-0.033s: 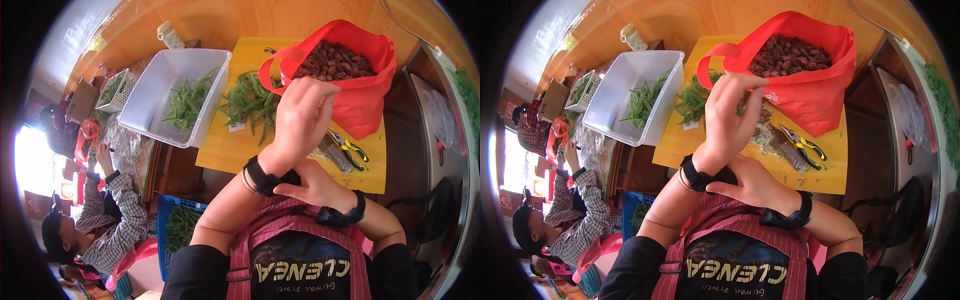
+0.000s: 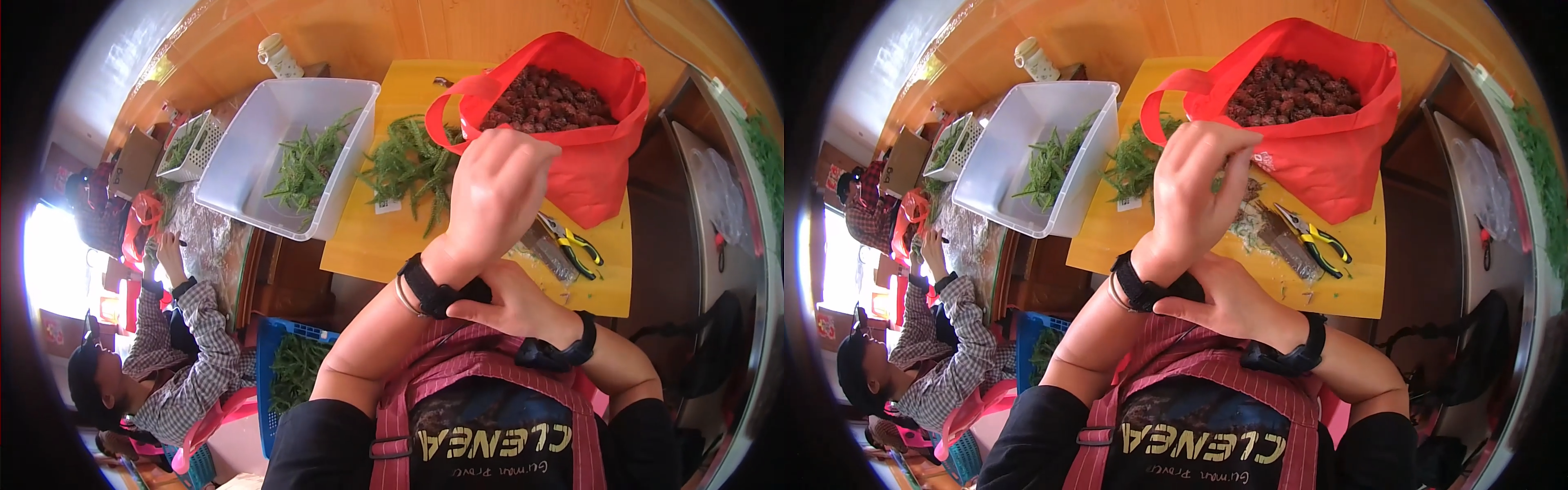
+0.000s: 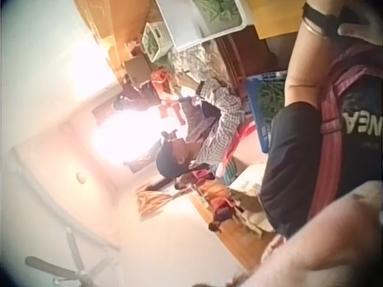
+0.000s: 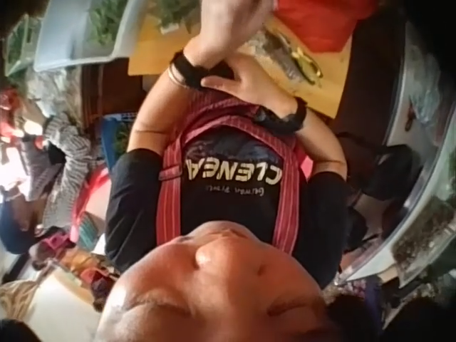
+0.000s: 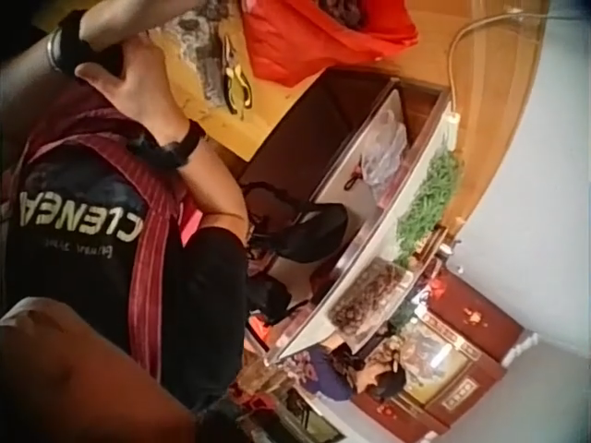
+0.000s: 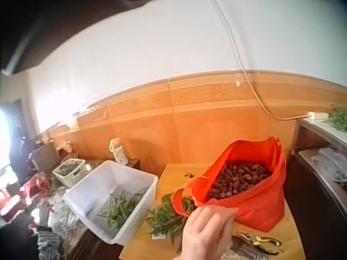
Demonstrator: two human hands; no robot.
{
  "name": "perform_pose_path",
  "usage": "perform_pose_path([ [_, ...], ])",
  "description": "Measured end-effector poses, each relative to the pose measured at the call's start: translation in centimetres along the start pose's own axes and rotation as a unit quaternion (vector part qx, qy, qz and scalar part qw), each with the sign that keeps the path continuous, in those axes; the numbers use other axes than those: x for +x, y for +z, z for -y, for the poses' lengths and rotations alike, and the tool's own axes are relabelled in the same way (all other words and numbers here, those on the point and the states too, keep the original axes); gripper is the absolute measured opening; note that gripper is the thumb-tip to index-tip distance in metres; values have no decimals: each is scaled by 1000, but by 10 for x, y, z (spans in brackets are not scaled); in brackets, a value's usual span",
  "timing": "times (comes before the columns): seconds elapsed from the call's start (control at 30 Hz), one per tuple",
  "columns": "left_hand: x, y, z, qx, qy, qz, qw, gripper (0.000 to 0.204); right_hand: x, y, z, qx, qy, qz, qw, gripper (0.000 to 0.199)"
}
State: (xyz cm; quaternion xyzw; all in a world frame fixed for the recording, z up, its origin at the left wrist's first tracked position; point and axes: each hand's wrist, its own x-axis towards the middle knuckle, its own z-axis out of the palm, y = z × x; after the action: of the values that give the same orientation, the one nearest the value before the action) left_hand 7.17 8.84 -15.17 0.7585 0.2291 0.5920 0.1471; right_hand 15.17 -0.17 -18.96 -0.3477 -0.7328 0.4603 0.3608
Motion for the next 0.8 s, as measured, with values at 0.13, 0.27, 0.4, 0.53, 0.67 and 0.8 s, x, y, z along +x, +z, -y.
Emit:
perform_pose_path([
  [0.13, 1, -5, -2, 149, 160, 35, 975, 25, 1, 3, -6, -13, 7, 1, 1000, 44],
  [0.27, -9, 5, -5, -221, -215, 47, 950, 12, -2, 10, -10, -26, -43, -41, 998, 44],
  [0.4, -16, 4, 3, -479, -388, 16, 787, 13, -4, 8, -9, -30, 22, -50, 998, 43],
  [0.53, -23, 6, 0, -634, -457, -6, 624, 9, -10, 6, -11, -61, 19, -25, 998, 44],
  [0.67, -27, 6, -3, -125, -191, 63, 972, 13, -9, 7, -15, -34, 32, 2, 999, 41],
  [0.8, -25, 9, 6, 25, 1, 109, 994, 16, -8, 8, -27, 17, 25, 9, 999, 38],
])
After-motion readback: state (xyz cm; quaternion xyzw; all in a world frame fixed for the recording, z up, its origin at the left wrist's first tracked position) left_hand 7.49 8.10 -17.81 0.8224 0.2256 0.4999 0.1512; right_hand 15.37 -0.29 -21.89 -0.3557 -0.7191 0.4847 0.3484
